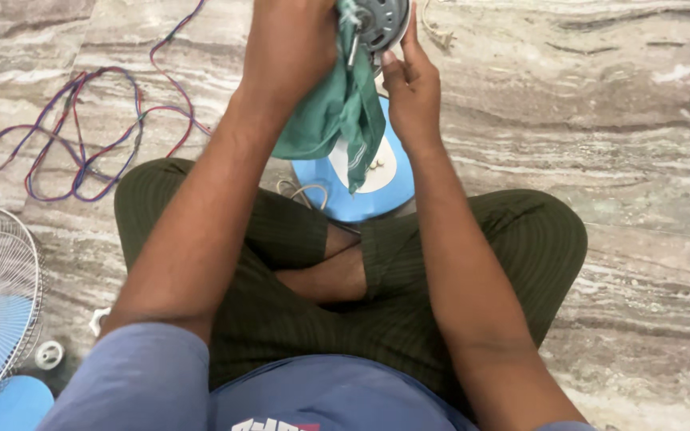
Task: The person uses a screwdriver to loosen and remove screws from the back casing of a white fan motor. After removing the casing, they wipe the exposed motor shaft and internal components with a green cloth.
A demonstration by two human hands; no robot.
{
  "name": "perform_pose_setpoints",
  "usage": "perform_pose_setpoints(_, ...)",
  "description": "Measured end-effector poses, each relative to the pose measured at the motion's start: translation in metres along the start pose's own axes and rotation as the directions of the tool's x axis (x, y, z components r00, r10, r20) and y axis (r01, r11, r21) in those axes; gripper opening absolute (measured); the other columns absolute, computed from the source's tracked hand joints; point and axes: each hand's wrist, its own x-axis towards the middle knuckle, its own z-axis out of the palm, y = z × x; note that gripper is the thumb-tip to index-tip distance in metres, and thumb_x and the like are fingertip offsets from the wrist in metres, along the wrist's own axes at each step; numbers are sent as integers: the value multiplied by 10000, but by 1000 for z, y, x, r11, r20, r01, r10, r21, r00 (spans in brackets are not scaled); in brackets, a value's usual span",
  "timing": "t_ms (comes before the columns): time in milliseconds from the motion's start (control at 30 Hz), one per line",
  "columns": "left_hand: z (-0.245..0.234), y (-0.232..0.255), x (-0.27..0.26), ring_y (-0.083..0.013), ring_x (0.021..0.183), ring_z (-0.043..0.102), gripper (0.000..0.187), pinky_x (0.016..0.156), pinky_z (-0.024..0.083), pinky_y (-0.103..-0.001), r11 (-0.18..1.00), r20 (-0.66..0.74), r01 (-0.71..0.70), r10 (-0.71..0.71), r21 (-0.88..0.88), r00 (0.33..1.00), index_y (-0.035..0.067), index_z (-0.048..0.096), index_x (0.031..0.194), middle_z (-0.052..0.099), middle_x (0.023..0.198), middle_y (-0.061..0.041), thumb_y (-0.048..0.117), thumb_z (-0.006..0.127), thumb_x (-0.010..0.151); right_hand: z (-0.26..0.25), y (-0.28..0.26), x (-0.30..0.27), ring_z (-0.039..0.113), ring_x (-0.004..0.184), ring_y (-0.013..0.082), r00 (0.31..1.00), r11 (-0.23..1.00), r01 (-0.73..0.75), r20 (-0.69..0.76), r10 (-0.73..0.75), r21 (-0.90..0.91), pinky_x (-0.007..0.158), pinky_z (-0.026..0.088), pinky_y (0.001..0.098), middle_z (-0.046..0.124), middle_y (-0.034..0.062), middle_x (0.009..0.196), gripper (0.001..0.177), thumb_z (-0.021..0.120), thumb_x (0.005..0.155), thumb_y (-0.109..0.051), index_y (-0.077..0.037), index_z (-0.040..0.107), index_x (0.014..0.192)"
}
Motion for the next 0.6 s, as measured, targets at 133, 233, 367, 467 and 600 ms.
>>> perform_pose_setpoints(133, 3, 11, -20, -446, 898, 673, 236, 807, 518, -510, 995, -204, 101, -103, -23, 973, 22, 734, 1041, 716, 954, -210, -40, 673, 822, 0, 3, 0, 528, 843, 43, 996, 995, 85, 0, -85, -58, 769, 524, 187, 636, -43, 1024, 643, 598, 1197, -164, -189, 198, 1700)
perform_pose_setpoints(233, 17, 21, -37, -397, 989, 710, 355, 905, 559, -441, 965, -298, 168, -223, -201, 928, 7, 705, 1158, 722, 1059, -202, -84, 646, 819, 0, 8, 3, 510, 823, 34, 992, 990, 129, -11, -130, -54, 779, 511, 200, 674, -34, 1132, 613, 595, 1195, -146, -189, 233, 1688)
perform_pose_setpoints(367, 23, 20, -53, -267, 956, 778, 398, 873, 577, -320, 834, -168, 320, -431, -450, 887, -10, 706, 1183, 761, 1028, -168, -69, 664, 792, -3, 12, 0, 483, 798, 44, 999, 999, 44, -16, -44, 19, 738, 481, 209, 654, -36, 1065, 614, 590, 1177, -120, -169, 259, 1691)
perform_pose_setpoints(467, 19, 16, -47, -209, 854, 761, 250, 788, 582, -328, 725, -151, 342, -521, -597, 840, -13, 730, 1089, 783, 931, -154, -31, 645, 855, -3, 13, 0, 472, 821, 50, 1000, 998, 18, -12, -18, 60, 724, 474, 204, 657, -35, 1130, 591, 584, 1177, -89, -146, 271, 1676)
perform_pose_setpoints(600, 26, 15, -29, -325, 584, 586, 139, 594, 458, -426, 835, -263, 413, -517, -364, 814, -50, 653, 829, 617, 684, -218, 44, 742, 877, -2, 10, -1, 447, 779, 47, 999, 995, 42, -1, -42, 87, 695, 453, 193, 650, -44, 1090, 561, 574, 1203, -78, -140, 284, 1679)
